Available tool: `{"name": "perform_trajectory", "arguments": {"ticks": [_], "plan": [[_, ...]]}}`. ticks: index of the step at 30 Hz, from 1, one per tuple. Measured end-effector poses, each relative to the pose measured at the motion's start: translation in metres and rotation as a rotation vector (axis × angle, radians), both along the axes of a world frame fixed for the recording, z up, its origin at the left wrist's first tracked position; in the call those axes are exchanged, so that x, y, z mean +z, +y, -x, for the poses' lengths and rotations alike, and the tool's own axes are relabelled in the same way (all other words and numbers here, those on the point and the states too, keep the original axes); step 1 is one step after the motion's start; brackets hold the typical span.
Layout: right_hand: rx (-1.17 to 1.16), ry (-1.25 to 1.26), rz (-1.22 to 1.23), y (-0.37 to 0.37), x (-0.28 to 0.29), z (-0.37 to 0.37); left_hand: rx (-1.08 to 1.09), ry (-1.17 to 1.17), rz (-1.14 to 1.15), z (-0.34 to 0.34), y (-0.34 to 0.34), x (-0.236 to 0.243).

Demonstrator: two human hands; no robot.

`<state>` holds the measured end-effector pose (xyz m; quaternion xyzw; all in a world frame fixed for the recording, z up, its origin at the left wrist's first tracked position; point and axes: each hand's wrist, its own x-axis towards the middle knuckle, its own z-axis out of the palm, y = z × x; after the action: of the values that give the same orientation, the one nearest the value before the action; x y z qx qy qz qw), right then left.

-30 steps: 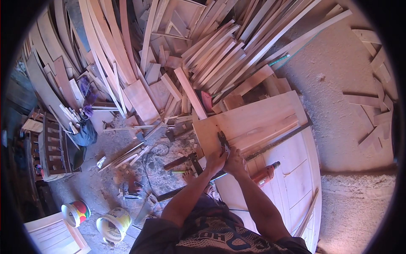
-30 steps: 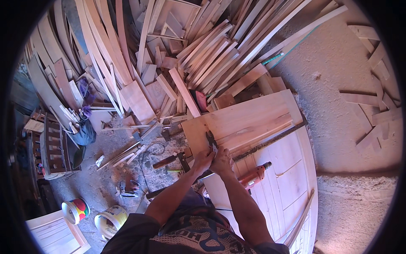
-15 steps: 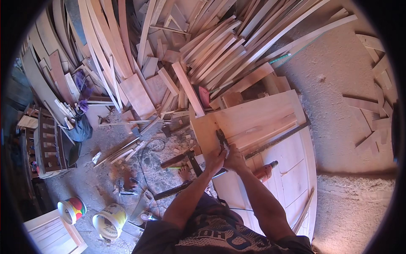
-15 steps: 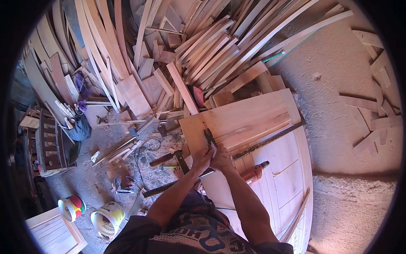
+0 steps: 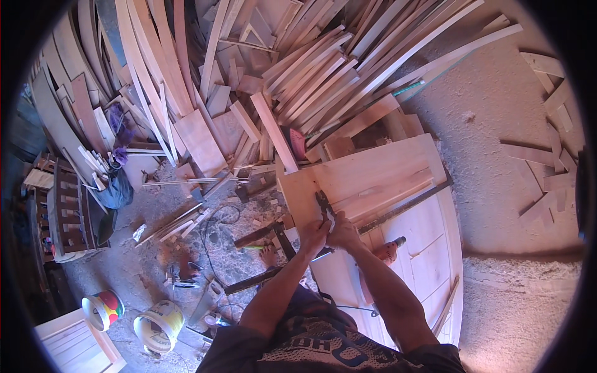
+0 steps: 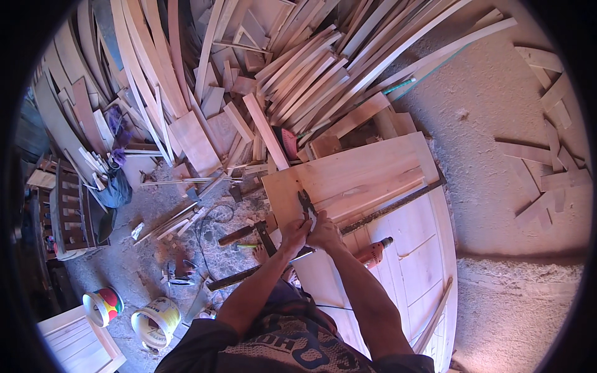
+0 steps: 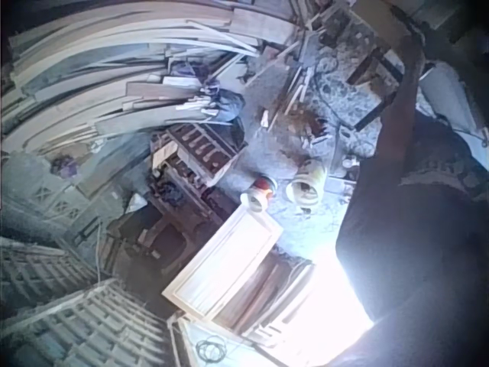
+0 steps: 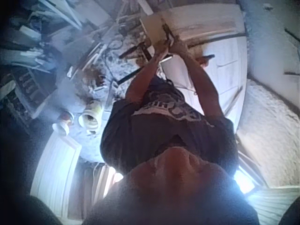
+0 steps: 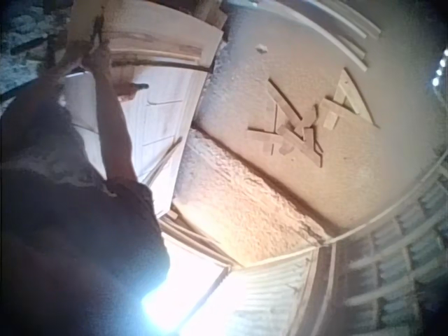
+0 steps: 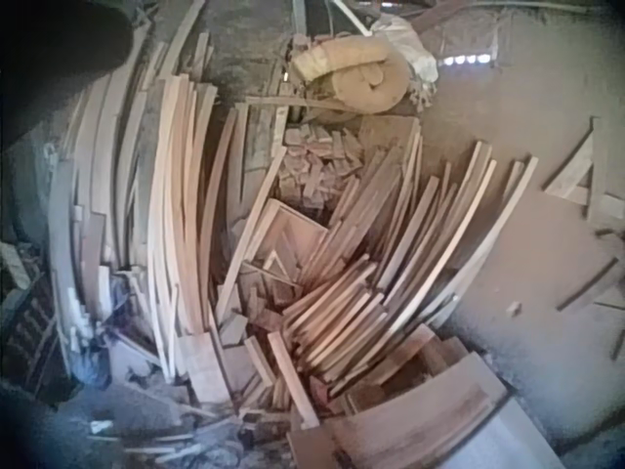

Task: The person assembles parts of a wooden door using a hammer, a drill, and pliers to secure components and attach hardware.

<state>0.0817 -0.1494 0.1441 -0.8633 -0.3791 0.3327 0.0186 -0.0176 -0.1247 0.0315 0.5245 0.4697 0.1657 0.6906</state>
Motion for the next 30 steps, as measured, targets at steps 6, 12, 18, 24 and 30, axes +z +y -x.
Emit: {"name": "perform_trajectory", "arguments": {"ticks": [6,12,18,24,30], "plan": [[0.05,-0.008,0.067,-0.001,-0.001,-0.005,0.056,-0.238,0.226,0.006,0.001,0.016],[0.022,-0.006,-0.017,-0.012,-0.001,0.003,-0.047,-0.02,0.106,0.0,0.001,-0.002],[0.001,0.087,-0.202,-0.042,-0.046,-0.012,-0.07,0.192,-0.085,0.003,0.008,0.018],[0.089,0.04,-0.142,-0.03,-0.024,-0.007,-0.081,0.185,-0.01,0.007,0.02,0.04],[-0.035,-0.092,-0.066,-0.015,-0.005,0.024,0.022,0.119,0.013,0.005,0.01,0.014]]}}
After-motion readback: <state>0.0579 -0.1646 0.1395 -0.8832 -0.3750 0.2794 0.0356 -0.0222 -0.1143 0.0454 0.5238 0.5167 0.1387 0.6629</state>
